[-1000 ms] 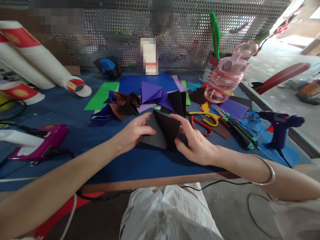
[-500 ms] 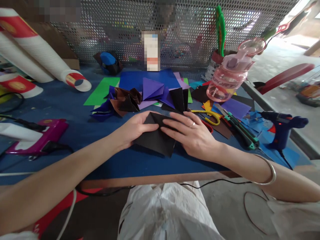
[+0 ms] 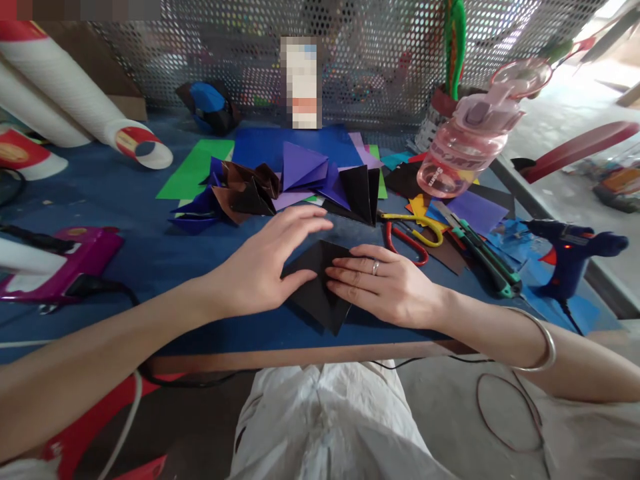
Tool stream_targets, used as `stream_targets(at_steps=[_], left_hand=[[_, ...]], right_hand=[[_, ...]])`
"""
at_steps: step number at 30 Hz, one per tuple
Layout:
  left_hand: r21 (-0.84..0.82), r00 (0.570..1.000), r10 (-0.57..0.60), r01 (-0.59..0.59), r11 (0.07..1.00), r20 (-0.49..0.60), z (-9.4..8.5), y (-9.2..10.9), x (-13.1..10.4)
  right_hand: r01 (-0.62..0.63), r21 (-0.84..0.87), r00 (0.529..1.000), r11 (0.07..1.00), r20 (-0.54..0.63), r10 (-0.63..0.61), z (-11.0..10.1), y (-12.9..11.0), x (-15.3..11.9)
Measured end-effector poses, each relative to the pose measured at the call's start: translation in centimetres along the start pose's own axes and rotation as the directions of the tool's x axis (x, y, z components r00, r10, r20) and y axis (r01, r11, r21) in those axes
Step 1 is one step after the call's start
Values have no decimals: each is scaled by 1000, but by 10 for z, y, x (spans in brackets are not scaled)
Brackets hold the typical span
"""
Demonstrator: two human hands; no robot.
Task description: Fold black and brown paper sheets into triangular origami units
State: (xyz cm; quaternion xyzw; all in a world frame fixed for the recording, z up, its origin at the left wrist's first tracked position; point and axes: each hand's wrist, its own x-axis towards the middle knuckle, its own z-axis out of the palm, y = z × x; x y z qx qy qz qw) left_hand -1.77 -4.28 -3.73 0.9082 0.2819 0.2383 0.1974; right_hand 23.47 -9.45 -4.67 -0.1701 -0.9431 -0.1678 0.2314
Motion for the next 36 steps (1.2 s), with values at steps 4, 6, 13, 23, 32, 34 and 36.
stream_targets(at_steps=[4,6,13,23,32,34,36], left_hand=[[114,951,308,-309,944,29,1,-1,-20],[198,928,373,-369,908,19,3,-2,-28],[458,828,561,-501,734,5,8,7,-30],[168,960,267,-250,953,-81,13,13,-44],[-1,973,85,-87,996,-213,18,24,-48],[-1,984,71,-72,997,-166,17,22,-49],[34,990,71,-68,997,-121,16,19,-50]], right_hand=[[-12,48,1000,999,21,11,2,0,0],[-25,62,999,998,37,23,2,0,0],[-100,94,995,991,35,97,6,-2,0],[-285,353,957,891,53,285,-1,-7,2],[-603,446,768,661,101,632,-5,-20,13],[-646,415,736,641,117,667,-4,-21,14],[-679,382,713,627,135,688,-2,-21,14]])
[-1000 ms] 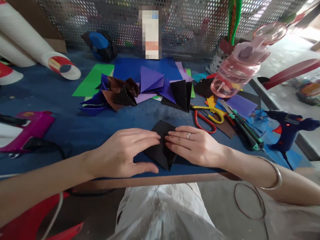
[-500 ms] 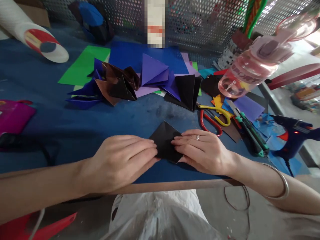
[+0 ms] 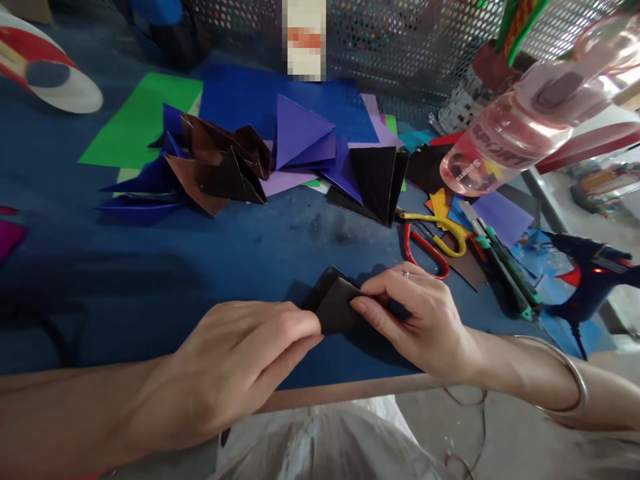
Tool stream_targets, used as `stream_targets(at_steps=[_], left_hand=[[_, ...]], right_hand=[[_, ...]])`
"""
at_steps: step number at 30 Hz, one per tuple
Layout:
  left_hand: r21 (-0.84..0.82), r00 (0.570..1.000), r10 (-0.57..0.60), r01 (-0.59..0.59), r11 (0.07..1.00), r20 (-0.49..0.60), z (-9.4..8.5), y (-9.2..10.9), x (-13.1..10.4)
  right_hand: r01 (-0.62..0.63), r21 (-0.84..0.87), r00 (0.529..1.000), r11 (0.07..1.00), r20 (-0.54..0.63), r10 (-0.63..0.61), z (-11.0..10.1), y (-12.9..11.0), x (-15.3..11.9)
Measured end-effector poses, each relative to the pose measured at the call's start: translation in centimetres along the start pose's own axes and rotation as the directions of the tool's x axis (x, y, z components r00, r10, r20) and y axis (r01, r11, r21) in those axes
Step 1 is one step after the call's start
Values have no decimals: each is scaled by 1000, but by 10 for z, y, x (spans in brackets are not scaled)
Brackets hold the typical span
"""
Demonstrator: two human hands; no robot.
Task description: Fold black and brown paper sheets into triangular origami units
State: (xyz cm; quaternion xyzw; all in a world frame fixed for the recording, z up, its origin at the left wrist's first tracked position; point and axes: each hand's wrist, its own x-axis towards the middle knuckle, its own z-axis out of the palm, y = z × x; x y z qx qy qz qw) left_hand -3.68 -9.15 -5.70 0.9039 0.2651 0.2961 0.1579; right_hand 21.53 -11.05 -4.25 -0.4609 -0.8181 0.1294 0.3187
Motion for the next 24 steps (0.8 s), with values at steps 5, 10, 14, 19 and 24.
stream_targets(at_steps=[5,10,14,19,24], left_hand=[[213,986,163,-166,963,31,-2,-3,-3],[232,953,288,-303,924,98,-2,-1,-2],[200,939,296,-328,923,174,-4,-3,2],[179,936,289,-325,929,199,-4,-5,2],[136,950,232,-263,955,210,0,-1,-5]], right_hand=[[-123,-59,988,991,90,128,2,2,5],[-185,-79,972,980,133,194,4,1,9],[-176,-120,973,977,129,191,5,2,10],[-170,-135,975,976,123,187,6,4,11],[-181,-115,973,977,121,195,6,3,12]])
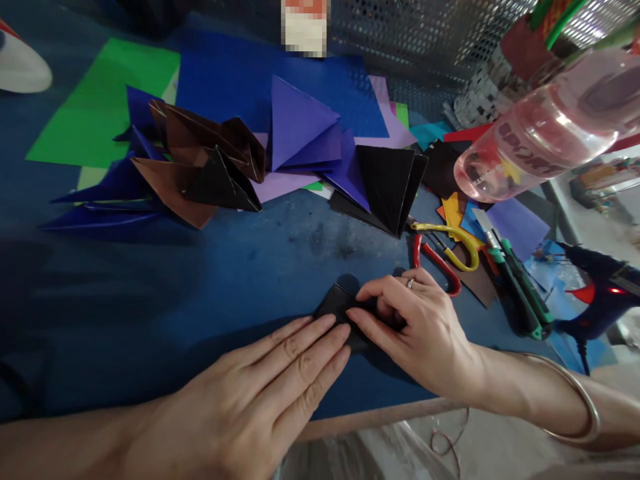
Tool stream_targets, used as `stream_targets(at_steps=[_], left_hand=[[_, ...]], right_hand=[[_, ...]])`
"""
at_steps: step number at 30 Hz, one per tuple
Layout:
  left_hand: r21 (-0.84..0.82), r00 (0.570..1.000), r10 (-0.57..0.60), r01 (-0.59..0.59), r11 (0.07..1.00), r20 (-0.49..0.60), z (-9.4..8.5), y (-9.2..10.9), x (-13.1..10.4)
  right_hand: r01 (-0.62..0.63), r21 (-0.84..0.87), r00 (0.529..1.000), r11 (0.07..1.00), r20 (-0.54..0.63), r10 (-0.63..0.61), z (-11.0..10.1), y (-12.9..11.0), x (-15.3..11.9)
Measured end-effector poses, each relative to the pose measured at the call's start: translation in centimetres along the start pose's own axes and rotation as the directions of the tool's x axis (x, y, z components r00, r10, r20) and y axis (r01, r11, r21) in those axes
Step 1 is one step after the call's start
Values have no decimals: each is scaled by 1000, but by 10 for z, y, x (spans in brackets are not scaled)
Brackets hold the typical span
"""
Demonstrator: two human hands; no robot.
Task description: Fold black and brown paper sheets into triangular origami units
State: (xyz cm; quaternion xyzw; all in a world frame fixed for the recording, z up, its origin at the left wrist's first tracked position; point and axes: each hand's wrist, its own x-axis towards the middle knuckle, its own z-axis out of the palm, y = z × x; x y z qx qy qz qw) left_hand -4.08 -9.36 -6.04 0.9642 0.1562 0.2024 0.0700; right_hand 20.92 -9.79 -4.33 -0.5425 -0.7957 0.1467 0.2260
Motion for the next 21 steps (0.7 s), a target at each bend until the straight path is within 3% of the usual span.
stream_targets(at_steps=[21], left_hand=[[45,997,76,-75,996,-4,-5,-9,13]], right_hand=[[10,-41,1000,999,-17,-11,3,-1,1]])
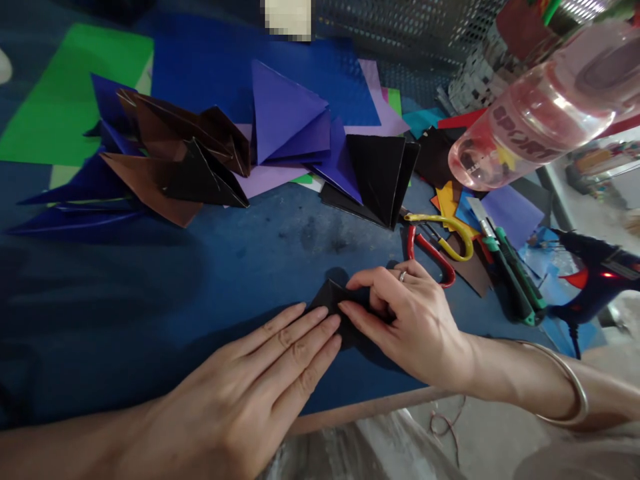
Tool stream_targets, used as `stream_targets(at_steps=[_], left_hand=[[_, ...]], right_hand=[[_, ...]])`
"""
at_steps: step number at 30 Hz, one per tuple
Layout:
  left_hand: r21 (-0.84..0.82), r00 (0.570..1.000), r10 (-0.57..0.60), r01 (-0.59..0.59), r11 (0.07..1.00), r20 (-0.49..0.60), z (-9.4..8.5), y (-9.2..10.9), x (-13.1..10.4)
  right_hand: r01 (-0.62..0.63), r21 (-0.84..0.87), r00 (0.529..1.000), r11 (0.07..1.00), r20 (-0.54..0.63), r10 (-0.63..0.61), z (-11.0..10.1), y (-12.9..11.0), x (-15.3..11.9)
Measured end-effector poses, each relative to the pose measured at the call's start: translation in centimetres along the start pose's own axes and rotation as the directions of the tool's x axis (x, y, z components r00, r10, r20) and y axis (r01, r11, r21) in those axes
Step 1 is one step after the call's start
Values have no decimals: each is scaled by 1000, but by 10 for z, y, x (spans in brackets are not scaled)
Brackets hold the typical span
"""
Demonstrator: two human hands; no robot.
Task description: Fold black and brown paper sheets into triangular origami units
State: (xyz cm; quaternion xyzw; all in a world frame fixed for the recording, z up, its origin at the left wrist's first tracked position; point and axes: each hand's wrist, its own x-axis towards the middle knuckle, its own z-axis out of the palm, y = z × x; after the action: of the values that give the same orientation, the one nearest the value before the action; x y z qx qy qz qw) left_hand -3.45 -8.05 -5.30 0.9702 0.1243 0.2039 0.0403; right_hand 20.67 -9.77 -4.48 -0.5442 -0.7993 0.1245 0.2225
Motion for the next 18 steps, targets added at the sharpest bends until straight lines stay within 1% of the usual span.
stream_targets(at_steps=[4,7,12,18], left_hand=[[1,1000,13,-13,1000,14,-1,-2,0],[-1,1000,6,-6,1000,11,1,1,-2],[-49,996,-94,94,994,12,7,8,-8],[-33,997,-71,72,997,16,8,8,-9]], right_hand=[[11,-4,1000,1000,-10,-11,1,1,0],[15,-16,1000,1000,-19,-15,2,2,-1],[26,-43,999,999,-24,-27,2,1,-2],[45,-53,999,998,-21,-46,2,1,-2]])
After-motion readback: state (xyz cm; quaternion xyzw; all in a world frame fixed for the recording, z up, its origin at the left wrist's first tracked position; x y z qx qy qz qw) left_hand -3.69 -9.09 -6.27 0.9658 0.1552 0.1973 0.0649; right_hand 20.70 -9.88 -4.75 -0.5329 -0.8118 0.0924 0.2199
